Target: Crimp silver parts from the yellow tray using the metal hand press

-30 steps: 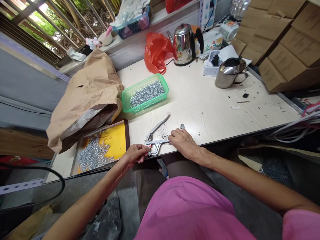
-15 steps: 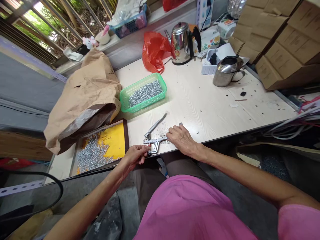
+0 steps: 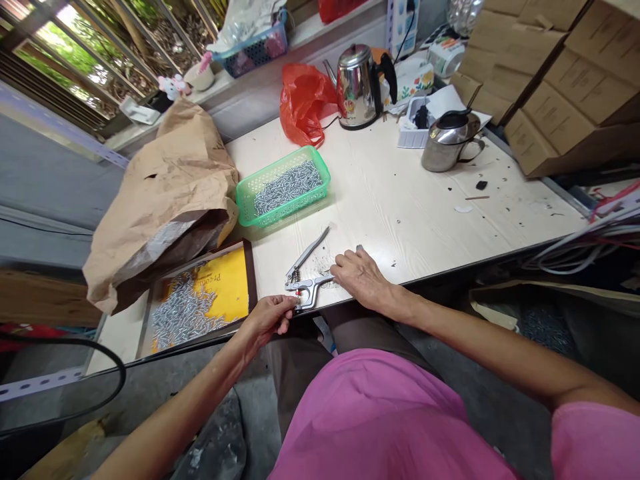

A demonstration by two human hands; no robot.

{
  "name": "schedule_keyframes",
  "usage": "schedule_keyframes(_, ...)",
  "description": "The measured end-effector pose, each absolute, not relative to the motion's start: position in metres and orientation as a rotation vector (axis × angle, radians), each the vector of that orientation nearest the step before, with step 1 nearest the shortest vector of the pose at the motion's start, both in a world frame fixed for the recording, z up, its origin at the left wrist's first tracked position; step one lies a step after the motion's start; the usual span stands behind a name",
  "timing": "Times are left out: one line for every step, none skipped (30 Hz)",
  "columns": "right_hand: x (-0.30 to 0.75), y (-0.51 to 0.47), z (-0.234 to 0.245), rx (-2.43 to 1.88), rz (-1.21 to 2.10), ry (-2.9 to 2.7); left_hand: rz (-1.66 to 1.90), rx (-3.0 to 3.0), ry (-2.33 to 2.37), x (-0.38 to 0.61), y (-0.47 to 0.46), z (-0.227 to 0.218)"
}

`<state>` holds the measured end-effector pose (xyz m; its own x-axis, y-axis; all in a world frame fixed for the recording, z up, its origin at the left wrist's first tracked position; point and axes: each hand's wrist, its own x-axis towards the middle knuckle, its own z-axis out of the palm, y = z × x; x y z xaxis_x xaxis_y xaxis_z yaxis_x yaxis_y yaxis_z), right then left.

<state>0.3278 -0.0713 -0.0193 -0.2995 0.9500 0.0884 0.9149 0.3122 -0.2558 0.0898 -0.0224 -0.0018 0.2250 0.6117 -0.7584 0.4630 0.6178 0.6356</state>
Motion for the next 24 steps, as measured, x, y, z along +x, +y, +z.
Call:
schedule_keyframes(0.331, -0.068, -0.018, -1.688, 0.257, -2.361, 0.131, 0.987, 1.409, 0.090, -0.022, -0.002)
schedule_keyframes(0.335, -0.064, -0.017, -1.663, 0.272, -2.369, 0.132, 0.988, 1.412, 0.090, -0.022, -0.002)
schedule_keyframes(0.339, -0.057, -0.015, -1.633, 0.279, -2.382, 0.133, 0.989, 1.416, 0.090, -0.022, -0.002)
schedule_keyframes(0.344, -0.050, -0.014, -1.606, 0.283, -2.405, 0.133, 0.990, 1.421, 0.090, -0.023, -0.002)
schedule_keyframes(0.348, -0.042, -0.012, -1.582, 0.290, -2.443, 0.130, 0.991, 1.427, 0.090, -0.023, -0.002)
schedule_keyframes(0.352, -0.033, -0.011, -1.556, 0.306, -2.496, 0.125, 0.991, 1.434, 0.090, -0.023, -0.002)
schedule_keyframes(0.354, -0.024, -0.010, -1.528, 0.331, -2.556, 0.119, 0.992, 1.441, 0.090, -0.024, -0.002)
schedule_keyframes(0.356, -0.016, -0.008, -1.501, 0.356, -2.613, 0.114, 0.992, 1.449, 0.090, -0.024, -0.002)
schedule_keyframes(0.357, -0.010, -0.007, -1.478, 0.375, -2.660, 0.113, 0.992, 1.456, 0.091, -0.024, -0.002)
schedule_keyframes(0.358, -0.005, -0.006, -1.461, 0.383, -2.693, 0.113, 0.991, 1.460, 0.091, -0.024, -0.002)
schedule_keyframes(0.358, -0.001, -0.006, -1.450, 0.383, -2.715, 0.115, 0.990, 1.462, 0.091, -0.024, -0.002)
schedule_keyframes(0.357, 0.002, -0.006, -1.444, 0.378, -2.728, 0.115, 0.991, 1.462, 0.091, -0.024, -0.002)
schedule_keyframes(0.357, 0.003, -0.006, -1.441, 0.372, -2.736, 0.114, 0.993, 1.460, 0.090, -0.024, -0.002)
schedule_keyframes(0.357, 0.004, -0.007, -1.436, 0.369, -2.745, 0.115, 0.995, 1.457, 0.090, -0.023, -0.003)
schedule_keyframes(0.357, 0.005, -0.009, -1.430, 0.372, -2.754, 0.117, 1.000, 1.452, 0.089, -0.023, -0.003)
schedule_keyframes(0.356, 0.005, -0.010, -1.424, 0.378, -2.761, 0.120, 1.004, 1.448, 0.089, -0.024, -0.004)
schedule_keyframes(0.356, 0.006, -0.011, -1.417, 0.386, -2.767, 0.124, 1.007, 1.446, 0.089, -0.024, -0.004)
schedule_keyframes(0.355, 0.006, -0.011, -1.416, 0.394, -2.772, 0.129, 1.008, 1.449, 0.088, -0.024, -0.005)
schedule_keyframes(0.354, 0.006, -0.011, -1.421, 0.399, -2.774, 0.134, 1.007, 1.453, 0.088, -0.024, -0.005)
schedule_keyframes(0.353, 0.006, -0.009, -1.433, 0.401, -2.775, 0.137, 1.006, 1.459, 0.088, -0.025, -0.006)
schedule_keyframes(0.351, 0.005, -0.007, -1.451, 0.402, -2.775, 0.140, 1.005, 1.464, 0.089, -0.025, -0.006)
schedule_keyframes(0.350, 0.004, -0.004, -1.472, 0.402, -2.778, 0.141, 1.004, 1.469, 0.089, -0.025, -0.006)
schedule_keyframes(0.348, 0.003, -0.001, -1.491, 0.398, -2.781, 0.137, 1.005, 1.474, 0.089, -0.025, -0.006)
schedule_keyframes(0.346, 0.001, 0.002, -1.506, 0.390, -2.782, 0.129, 1.007, 1.478, 0.089, -0.025, -0.007)
